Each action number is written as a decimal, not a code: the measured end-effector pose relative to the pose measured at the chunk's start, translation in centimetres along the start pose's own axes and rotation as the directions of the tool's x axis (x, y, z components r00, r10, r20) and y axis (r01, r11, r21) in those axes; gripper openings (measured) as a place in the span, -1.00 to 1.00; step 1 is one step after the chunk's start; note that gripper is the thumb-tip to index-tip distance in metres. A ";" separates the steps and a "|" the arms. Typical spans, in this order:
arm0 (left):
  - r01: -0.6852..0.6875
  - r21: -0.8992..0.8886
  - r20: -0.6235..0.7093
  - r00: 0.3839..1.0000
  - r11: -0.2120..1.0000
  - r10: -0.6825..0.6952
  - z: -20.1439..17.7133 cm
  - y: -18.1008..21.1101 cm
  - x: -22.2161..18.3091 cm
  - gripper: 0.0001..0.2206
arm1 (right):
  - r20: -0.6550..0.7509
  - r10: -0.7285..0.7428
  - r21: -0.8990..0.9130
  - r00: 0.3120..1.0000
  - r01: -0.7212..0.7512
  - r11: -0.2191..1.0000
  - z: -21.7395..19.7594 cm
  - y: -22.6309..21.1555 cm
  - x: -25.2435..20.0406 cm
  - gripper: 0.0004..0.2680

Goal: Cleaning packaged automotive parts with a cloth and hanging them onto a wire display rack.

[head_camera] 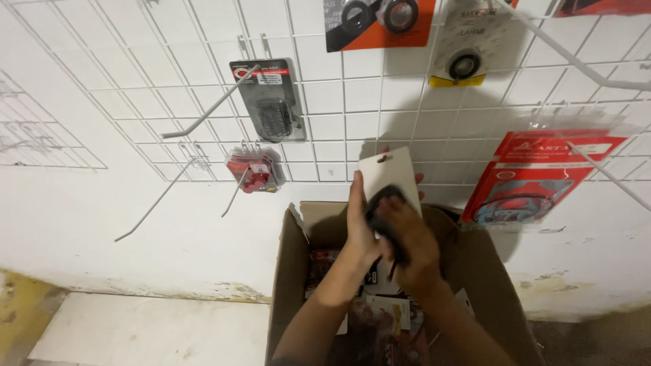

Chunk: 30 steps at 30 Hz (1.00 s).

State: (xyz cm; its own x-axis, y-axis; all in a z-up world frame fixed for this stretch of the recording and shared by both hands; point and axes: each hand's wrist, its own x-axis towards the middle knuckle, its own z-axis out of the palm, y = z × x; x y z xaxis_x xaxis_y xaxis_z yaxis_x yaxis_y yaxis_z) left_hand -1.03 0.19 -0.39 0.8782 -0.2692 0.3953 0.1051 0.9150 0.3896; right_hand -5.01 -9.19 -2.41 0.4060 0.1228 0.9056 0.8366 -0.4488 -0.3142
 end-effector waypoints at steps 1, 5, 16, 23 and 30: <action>-0.126 -0.001 -0.129 0.984 0.992 0.125 0.9 -0.1 0.1 -0.46 | -0.046 0.024 -0.008 0.999 -0.024 1.000 -0.2 0.7 0.4 -0.74; -0.099 0.000 -0.329 0.939 0.995 0.094 2.5 1.1 0.3 -0.49 | -0.111 0.079 -0.015 0.991 -0.081 0.997 -0.8 0.8 1.7 -0.74; -0.054 0.022 -0.264 0.963 0.998 0.058 3.5 3.6 0.2 -0.41 | 0.049 -0.070 0.024 0.996 0.069 0.997 0.3 1.4 1.5 -0.72; -0.020 -0.127 -0.015 1.000 0.992 0.018 -1.5 1.8 0.2 -0.40 | 0.295 -0.297 0.115 0.908 0.275 0.954 0.5 4.3 -1.6 -0.36; -0.207 -0.033 -0.415 0.893 0.978 0.175 4.2 2.0 0.6 -0.47 | -0.099 0.031 -0.047 0.995 -0.035 0.998 0.3 1.3 1.1 -0.73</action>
State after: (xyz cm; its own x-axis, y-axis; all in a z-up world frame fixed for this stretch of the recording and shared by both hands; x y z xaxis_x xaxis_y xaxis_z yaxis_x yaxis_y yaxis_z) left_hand -2.21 0.56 4.07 0.9961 0.0445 0.0756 -0.0635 0.9602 0.2720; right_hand -3.34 -9.40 -1.94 0.3932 0.0211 0.9192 0.8034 -0.4941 -0.3323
